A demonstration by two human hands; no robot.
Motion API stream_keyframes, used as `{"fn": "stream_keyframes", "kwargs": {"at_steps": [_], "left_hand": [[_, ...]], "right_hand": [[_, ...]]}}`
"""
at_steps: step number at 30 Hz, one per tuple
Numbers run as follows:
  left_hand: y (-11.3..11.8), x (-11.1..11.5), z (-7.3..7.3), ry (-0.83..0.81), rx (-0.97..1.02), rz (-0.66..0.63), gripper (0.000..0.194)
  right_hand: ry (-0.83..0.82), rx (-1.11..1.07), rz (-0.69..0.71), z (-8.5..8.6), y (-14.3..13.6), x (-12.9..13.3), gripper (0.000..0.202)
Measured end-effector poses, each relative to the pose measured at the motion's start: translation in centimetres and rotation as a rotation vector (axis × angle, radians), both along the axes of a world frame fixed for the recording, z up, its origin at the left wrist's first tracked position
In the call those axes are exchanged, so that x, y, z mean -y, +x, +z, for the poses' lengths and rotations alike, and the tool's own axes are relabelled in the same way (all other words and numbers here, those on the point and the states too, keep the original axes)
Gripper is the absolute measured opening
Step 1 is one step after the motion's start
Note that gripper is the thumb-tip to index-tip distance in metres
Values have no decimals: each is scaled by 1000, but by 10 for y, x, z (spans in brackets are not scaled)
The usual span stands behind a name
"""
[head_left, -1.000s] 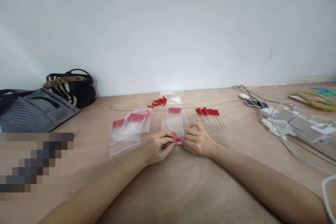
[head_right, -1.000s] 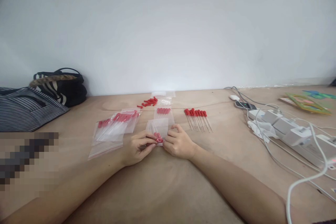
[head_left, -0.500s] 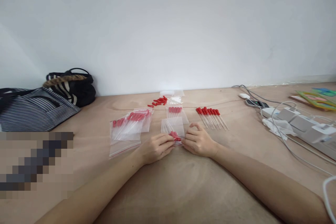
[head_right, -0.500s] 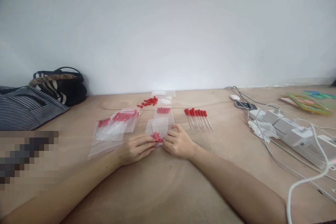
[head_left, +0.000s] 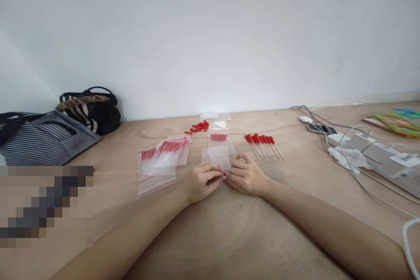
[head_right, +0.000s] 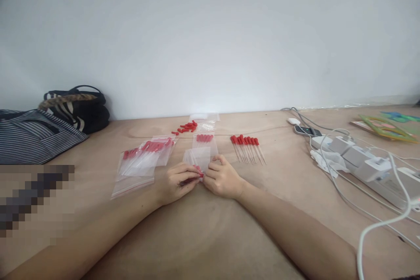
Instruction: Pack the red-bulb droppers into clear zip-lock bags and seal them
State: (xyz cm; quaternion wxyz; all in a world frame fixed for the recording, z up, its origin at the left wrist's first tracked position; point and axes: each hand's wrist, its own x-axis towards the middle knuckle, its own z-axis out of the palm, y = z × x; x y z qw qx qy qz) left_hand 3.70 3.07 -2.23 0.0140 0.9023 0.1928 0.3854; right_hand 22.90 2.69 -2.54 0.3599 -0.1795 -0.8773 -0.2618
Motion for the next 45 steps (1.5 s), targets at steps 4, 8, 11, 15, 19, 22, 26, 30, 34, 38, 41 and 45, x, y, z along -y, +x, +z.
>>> {"fn": "stream_keyframes", "kwargs": {"at_steps": [4,8,11,15,19,22,26,30,34,38,41,45], "left_hand": [[3,-1,-1,2,6,4,9],[4,1,2,77,-53,2,13],[4,3,2,136,-89,19,15],[6,4,0,74,-42,19,14],[0,4,6,-28,83,73,15],[-21,0,15,-27,236,331,25],[-60,-8,18,60,319,574,12],[-78,-7,15,136,177,598,18],[-66,6,18,122,-33,505,33],[-50,13,19,199,-180,181,35],[-43,10,16,336,-206,78,23],[-39,4,14,492,-241,65,16]], "right_hand": [[7,0,-1,1,0,0,28],[4,-3,0,3,-1,1,29],[3,-4,-2,3,-1,1,30],[3,-9,-4,2,0,1,29],[-7,1,-1,1,0,0,28],[-16,6,-8,0,1,0,27],[-27,30,-14,0,1,0,28],[-30,29,-13,0,1,0,28],[-30,23,-16,0,2,0,27],[-37,12,-25,1,2,1,26],[-38,-10,-32,2,2,2,25],[-29,-15,-43,1,3,2,23]]}}
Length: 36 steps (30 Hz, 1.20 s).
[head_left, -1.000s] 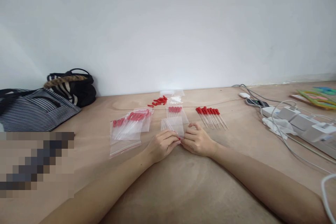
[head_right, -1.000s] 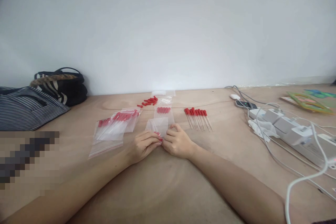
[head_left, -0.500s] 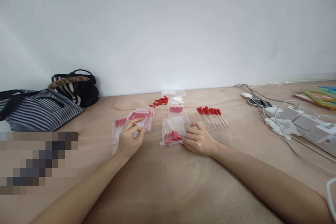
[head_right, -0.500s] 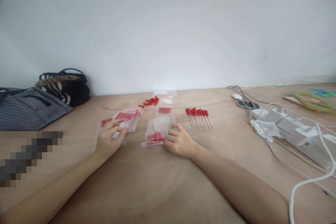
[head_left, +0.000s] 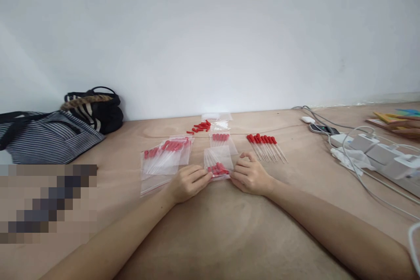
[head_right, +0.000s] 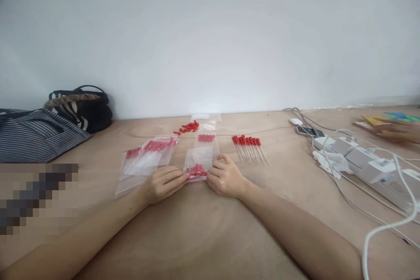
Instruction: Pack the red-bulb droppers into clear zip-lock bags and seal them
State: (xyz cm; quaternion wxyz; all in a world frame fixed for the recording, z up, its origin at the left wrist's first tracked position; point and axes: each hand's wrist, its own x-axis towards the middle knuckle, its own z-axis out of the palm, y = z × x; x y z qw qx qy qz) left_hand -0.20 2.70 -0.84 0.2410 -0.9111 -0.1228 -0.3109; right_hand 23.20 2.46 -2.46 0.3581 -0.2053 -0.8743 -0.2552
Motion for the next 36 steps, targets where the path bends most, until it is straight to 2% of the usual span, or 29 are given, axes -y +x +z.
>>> {"fn": "stream_keyframes", "kwargs": {"at_steps": [5,10,14,19,25,31,36], "left_hand": [[1,-3,0,47,-83,-33,18],[3,-3,3,96,-79,-9,16],[4,-2,4,101,-58,-29,15],[5,-2,4,85,-29,-57,12],[14,-5,1,46,-9,-9,4],[20,-9,-5,109,46,-62,7],[17,-8,-3,124,54,-71,7]], "right_hand": [[10,18,-28,-2,1,-1,19],[52,28,-3,-1,0,-2,23],[74,7,8,-1,0,-1,23],[55,-46,-25,-2,-2,-2,12],[65,-45,-9,-2,-7,-2,20],[72,-67,-36,-2,-7,-1,18],[36,-101,-80,-4,-7,-1,13]]}}
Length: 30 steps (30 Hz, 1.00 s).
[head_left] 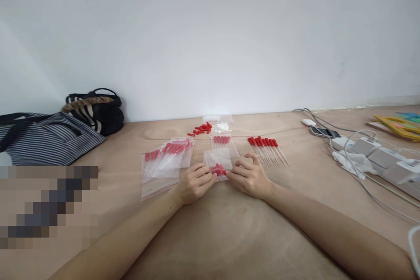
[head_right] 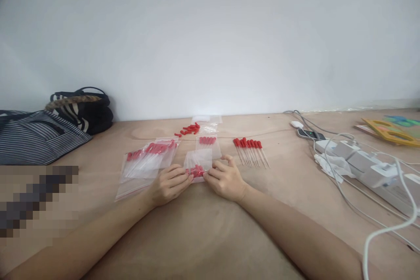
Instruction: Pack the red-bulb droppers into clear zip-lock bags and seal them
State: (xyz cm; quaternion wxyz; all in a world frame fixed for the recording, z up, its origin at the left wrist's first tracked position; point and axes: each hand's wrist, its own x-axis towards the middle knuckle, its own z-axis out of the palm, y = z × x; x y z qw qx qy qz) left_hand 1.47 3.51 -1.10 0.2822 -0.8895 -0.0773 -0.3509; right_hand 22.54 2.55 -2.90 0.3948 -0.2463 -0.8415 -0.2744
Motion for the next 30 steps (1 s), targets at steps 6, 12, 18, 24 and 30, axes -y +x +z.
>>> {"fn": "stream_keyframes", "kwargs": {"at_steps": [6,12,18,24,30], "left_hand": [[-15,0,2,-93,-16,66,7],[-19,0,4,-131,-1,46,15],[-13,-1,3,-169,27,28,9],[-4,1,-1,-173,60,10,11],[-5,2,2,-127,56,-16,12]], "right_hand": [[-30,-38,3,-1,3,0,18],[-37,-56,17,0,1,-1,13],[-69,-67,33,1,-3,0,14],[-36,-71,49,2,-6,4,15],[-35,-90,-5,3,-6,3,10]]}}
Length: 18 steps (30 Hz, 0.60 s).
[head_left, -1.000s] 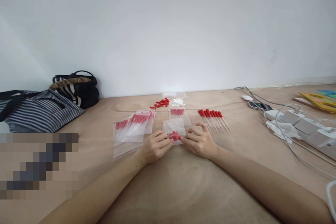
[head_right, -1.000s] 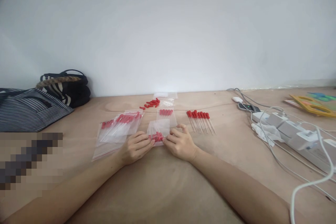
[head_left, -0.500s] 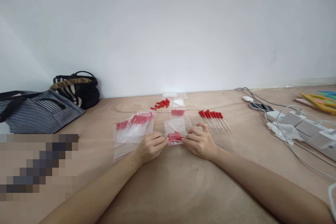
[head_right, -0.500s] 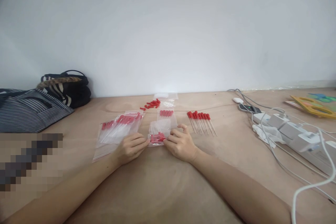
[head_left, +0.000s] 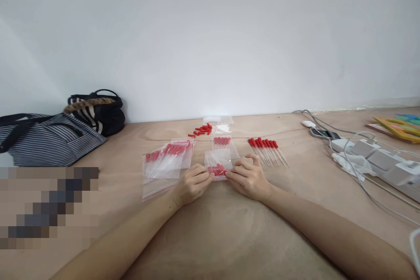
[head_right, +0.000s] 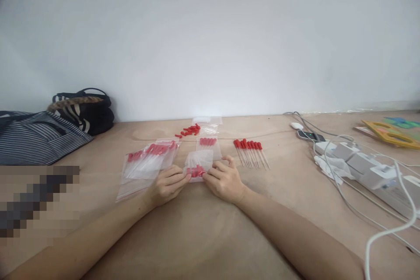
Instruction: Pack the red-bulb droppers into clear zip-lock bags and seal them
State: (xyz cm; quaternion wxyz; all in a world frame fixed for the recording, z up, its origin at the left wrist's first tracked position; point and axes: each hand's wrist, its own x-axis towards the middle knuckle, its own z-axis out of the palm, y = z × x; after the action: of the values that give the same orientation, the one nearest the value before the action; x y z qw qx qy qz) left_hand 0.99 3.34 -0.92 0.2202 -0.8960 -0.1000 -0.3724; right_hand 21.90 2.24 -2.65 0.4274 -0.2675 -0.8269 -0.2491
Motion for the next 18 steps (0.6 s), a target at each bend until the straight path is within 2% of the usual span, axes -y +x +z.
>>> {"fn": "stream_keyframes", "kwargs": {"at_steps": [7,14,18], "left_hand": [[7,-2,-5,24,-31,76,7],[7,0,-5,95,-78,16,13],[6,0,-3,135,-100,11,13]], "right_hand": [[-11,13,35,1,-2,1,17],[6,-6,30,-1,-9,4,9],[13,38,21,-3,-13,5,16]]}}
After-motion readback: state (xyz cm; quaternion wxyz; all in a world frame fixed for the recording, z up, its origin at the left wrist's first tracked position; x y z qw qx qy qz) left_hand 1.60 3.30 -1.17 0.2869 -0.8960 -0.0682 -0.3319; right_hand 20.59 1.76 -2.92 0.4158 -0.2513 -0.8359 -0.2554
